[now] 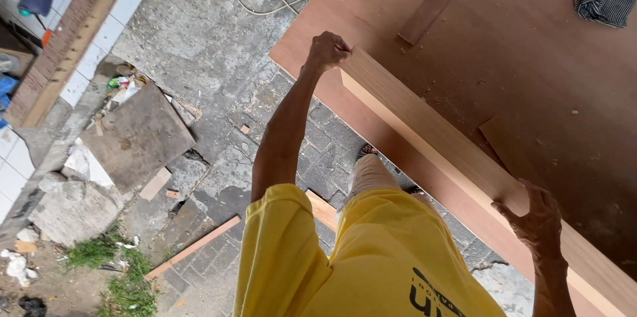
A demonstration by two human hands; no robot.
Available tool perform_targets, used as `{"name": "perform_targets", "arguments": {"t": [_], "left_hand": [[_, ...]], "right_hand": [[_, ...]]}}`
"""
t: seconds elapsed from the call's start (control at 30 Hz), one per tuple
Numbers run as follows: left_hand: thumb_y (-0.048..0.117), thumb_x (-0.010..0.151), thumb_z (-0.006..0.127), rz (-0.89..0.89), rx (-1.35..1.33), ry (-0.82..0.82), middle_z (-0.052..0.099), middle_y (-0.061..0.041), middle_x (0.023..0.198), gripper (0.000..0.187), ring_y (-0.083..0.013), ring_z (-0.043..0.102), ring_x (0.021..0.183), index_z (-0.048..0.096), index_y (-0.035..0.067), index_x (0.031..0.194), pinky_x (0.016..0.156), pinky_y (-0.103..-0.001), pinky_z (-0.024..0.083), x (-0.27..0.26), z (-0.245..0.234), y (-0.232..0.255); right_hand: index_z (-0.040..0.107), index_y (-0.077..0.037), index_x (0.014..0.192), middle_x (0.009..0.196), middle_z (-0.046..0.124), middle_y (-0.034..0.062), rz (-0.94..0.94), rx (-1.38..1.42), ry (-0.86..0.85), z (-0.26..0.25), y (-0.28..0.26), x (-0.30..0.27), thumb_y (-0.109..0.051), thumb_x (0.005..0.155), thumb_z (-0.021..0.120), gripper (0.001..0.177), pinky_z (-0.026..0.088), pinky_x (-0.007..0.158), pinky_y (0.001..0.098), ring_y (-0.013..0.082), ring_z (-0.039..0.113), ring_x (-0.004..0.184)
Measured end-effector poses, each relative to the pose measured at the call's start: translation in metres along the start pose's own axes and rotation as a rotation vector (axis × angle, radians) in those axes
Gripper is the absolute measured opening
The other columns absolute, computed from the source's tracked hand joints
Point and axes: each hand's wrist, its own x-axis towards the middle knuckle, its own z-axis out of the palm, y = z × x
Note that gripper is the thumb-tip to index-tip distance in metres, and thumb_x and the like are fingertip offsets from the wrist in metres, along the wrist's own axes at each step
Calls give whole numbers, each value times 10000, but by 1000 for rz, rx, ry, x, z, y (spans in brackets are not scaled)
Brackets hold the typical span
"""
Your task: Sanding the surface of planed wooden boards and checking measurements with a square ruler in a workshop environment.
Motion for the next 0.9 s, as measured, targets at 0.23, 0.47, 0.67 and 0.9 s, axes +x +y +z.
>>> {"name": "perform_targets", "arguments": {"t": [0.23, 0.47, 0.67, 0.9], "left_hand": [[107, 787, 852, -27, -109, -187, 785, -37, 830, 69, -140, 758, 787, 795, 104, 825, 561, -307, 718, 1, -8, 14], [68, 798, 853, -107, -237, -316, 773, -41, 866, 123, -134, 748, 828, 793, 117, 893, 729, -354, 722, -4, -22, 19], [57, 749, 893, -132, -231, -331, 782, -51, 854, 188, -139, 761, 798, 793, 89, 904, 715, -347, 725, 4, -20, 17], [41, 801, 864, -93, -202, -377, 778, -51, 867, 138, -139, 754, 810, 784, 113, 887, 726, -351, 719, -1, -28, 29]], "right_hand": [[669, -63, 1386, 1282, 697, 234, 14, -4, -43, 2, 7, 4, -493, 691, 853, 837, 591, 913, 548, 410, 663, 1232], [638, -123, 1394, 1404, 643, 219, 254, 83, -211, -11, -5, 11, -477, 648, 868, 857, 543, 948, 615, 413, 587, 1329], [612, -110, 1402, 1421, 630, 219, 250, 90, -236, -14, -4, 11, -450, 644, 877, 872, 552, 942, 615, 410, 576, 1346], [625, -90, 1398, 1419, 632, 217, 294, 110, -238, -16, -7, 13, -431, 651, 880, 860, 556, 915, 586, 392, 577, 1346]]}}
